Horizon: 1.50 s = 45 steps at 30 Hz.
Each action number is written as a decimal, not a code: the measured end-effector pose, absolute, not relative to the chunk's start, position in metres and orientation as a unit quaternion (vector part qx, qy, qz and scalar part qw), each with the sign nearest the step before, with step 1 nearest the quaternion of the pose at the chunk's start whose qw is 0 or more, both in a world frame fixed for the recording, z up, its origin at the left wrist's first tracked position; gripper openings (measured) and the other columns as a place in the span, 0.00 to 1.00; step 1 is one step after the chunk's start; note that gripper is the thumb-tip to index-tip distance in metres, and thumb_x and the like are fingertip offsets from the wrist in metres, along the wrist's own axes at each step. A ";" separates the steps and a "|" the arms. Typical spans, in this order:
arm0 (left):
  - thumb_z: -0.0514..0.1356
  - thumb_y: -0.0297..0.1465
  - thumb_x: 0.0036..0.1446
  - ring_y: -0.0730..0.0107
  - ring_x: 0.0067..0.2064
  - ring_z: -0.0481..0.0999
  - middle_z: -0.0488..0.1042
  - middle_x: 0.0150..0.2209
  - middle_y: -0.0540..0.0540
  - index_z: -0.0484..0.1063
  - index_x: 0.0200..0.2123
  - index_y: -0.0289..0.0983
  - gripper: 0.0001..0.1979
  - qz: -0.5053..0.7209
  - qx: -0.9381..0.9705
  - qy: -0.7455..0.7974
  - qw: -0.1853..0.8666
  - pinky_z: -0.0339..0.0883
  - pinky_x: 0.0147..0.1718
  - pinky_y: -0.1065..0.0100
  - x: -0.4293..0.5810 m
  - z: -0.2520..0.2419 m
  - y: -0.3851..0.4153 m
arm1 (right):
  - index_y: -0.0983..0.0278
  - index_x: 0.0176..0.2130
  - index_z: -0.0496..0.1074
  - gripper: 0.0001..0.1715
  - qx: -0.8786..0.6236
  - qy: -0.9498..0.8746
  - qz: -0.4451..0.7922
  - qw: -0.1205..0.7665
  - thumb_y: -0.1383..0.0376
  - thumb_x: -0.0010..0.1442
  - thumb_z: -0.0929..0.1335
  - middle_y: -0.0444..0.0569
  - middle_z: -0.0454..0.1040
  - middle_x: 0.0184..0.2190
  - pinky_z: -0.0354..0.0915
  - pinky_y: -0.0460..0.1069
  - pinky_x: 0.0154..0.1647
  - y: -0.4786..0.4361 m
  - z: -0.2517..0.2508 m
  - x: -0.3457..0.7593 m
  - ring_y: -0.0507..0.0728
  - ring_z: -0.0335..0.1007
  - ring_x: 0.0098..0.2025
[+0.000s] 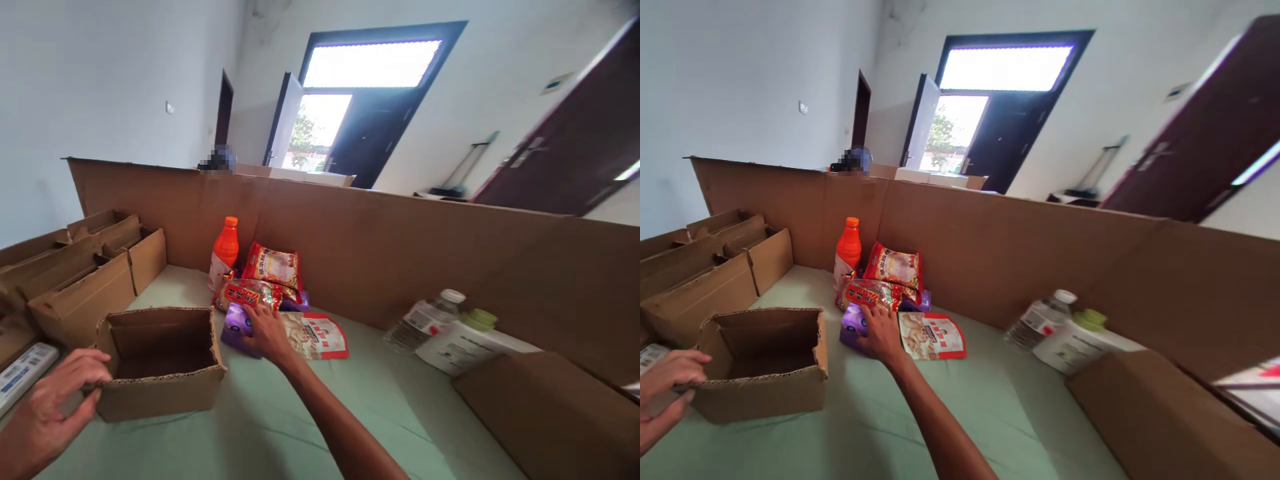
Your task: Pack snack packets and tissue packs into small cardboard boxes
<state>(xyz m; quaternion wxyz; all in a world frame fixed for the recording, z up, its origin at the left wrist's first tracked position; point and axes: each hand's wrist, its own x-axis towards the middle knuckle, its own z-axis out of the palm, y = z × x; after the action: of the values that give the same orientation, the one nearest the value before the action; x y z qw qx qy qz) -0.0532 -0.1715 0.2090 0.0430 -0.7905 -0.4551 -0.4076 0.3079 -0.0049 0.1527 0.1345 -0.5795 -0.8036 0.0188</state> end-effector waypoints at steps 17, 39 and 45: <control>0.52 0.18 0.58 0.67 0.43 0.77 0.76 0.34 0.49 0.72 0.38 0.41 0.14 -0.388 -0.862 -0.313 -0.092 0.73 0.50 0.62 0.044 0.202 -0.160 | 0.62 0.55 0.70 0.34 -0.438 -0.871 0.026 0.223 0.58 0.51 0.75 0.56 0.77 0.47 0.70 0.61 0.50 -0.142 0.285 0.302 0.66 0.74 0.47; 0.56 0.21 0.63 0.61 0.69 0.60 0.46 0.73 0.47 0.74 0.44 0.44 0.14 -0.501 -0.752 -0.427 -0.036 0.66 0.62 0.58 0.055 0.154 -0.177 | 0.72 0.62 0.66 0.38 -0.384 -0.906 0.082 -0.158 0.60 0.57 0.74 0.65 0.75 0.54 0.72 0.57 0.49 -0.096 0.237 0.262 0.69 0.76 0.52; 0.53 0.24 0.65 0.68 0.57 0.77 0.68 0.63 0.43 0.72 0.42 0.43 0.10 -0.463 -0.781 -0.413 -0.070 0.73 0.55 0.68 0.052 0.163 -0.172 | 0.69 0.61 0.67 0.24 -0.419 -0.902 0.103 0.005 0.67 0.68 0.64 0.62 0.72 0.60 0.64 0.59 0.61 -0.082 0.271 0.277 0.65 0.69 0.61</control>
<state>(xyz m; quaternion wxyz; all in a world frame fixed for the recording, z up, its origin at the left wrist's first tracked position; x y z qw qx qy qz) 0.0523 -0.1722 0.1626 -0.0704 -0.7810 -0.4129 -0.4633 0.2769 -0.0819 0.2712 0.0045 -0.4188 -0.9022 0.1034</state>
